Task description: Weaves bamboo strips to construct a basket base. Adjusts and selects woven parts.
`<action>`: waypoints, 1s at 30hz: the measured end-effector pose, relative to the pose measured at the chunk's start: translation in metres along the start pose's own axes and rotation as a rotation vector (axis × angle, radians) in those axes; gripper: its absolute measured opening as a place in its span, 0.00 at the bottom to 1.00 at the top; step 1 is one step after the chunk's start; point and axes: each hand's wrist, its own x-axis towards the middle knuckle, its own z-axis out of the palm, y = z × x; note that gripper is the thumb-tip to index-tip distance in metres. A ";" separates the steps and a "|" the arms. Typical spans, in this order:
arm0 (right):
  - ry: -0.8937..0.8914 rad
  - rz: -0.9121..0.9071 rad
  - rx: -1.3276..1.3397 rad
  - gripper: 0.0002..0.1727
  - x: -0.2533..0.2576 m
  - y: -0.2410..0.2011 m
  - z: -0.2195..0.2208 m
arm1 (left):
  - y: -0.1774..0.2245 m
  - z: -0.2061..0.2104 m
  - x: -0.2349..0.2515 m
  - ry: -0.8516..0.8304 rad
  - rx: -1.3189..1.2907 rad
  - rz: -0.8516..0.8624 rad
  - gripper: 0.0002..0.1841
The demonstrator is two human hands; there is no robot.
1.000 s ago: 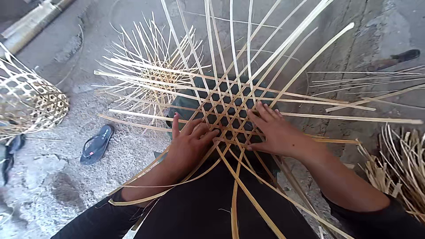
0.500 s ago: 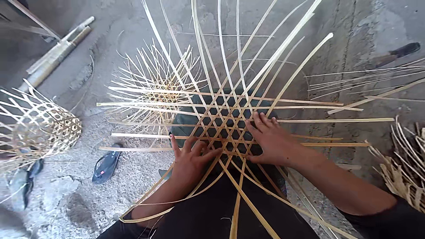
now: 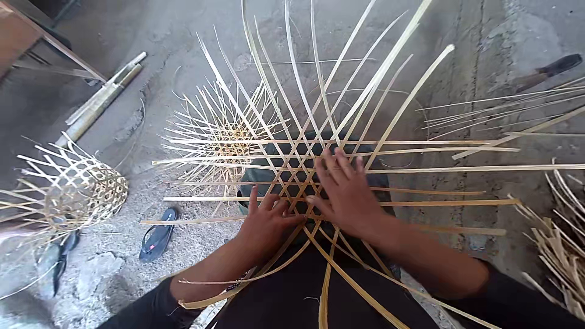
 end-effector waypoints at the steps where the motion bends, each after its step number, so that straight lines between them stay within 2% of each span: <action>1: 0.040 -0.007 0.003 0.44 0.004 -0.004 0.021 | -0.001 -0.009 0.004 -0.066 -0.011 0.014 0.28; 3: 0.018 0.021 -0.040 0.44 0.009 -0.007 0.061 | -0.004 -0.033 0.018 -0.123 -0.082 0.051 0.19; 5: 0.022 0.037 -0.076 0.44 0.012 -0.009 0.076 | -0.007 -0.058 0.040 -0.018 -0.248 0.010 0.16; 8: 0.037 0.039 -0.082 0.45 0.012 -0.010 0.074 | -0.017 -0.094 0.091 0.087 -0.691 -0.241 0.25; 11: 0.031 0.049 -0.080 0.46 0.010 -0.009 0.069 | -0.045 -0.098 0.153 0.236 -1.186 -0.503 0.39; 14: 0.072 0.044 -0.045 0.46 0.009 -0.005 0.067 | -0.062 -0.094 0.205 0.384 -1.479 -0.832 0.39; 16: 0.057 0.058 0.012 0.46 0.009 -0.004 0.064 | -0.083 -0.086 0.225 0.378 -1.581 -0.867 0.42; 18: 0.027 0.060 0.093 0.46 0.010 -0.005 0.059 | -0.116 -0.073 0.233 0.295 -1.690 -0.762 0.41; 19: 0.016 0.049 0.152 0.45 0.009 -0.003 0.055 | -0.130 -0.068 0.235 0.231 -1.731 -0.643 0.37; 22: 0.099 -0.044 0.445 0.34 0.008 0.024 0.026 | -0.148 -0.061 0.242 0.212 -1.767 -0.327 0.29; 25: 0.376 0.085 0.737 0.17 0.004 0.079 -0.043 | -0.147 -0.063 0.241 0.111 -1.643 0.009 0.30; 27: 0.626 0.267 0.822 0.16 -0.006 0.134 -0.090 | -0.140 -0.070 0.237 0.093 -1.596 0.152 0.36; 28: 0.765 0.352 0.826 0.17 -0.011 0.167 -0.108 | -0.136 -0.073 0.234 0.130 -1.568 0.177 0.36; 30: 0.981 0.583 0.764 0.20 -0.020 0.242 -0.129 | -0.124 -0.077 0.227 0.273 -1.449 0.177 0.28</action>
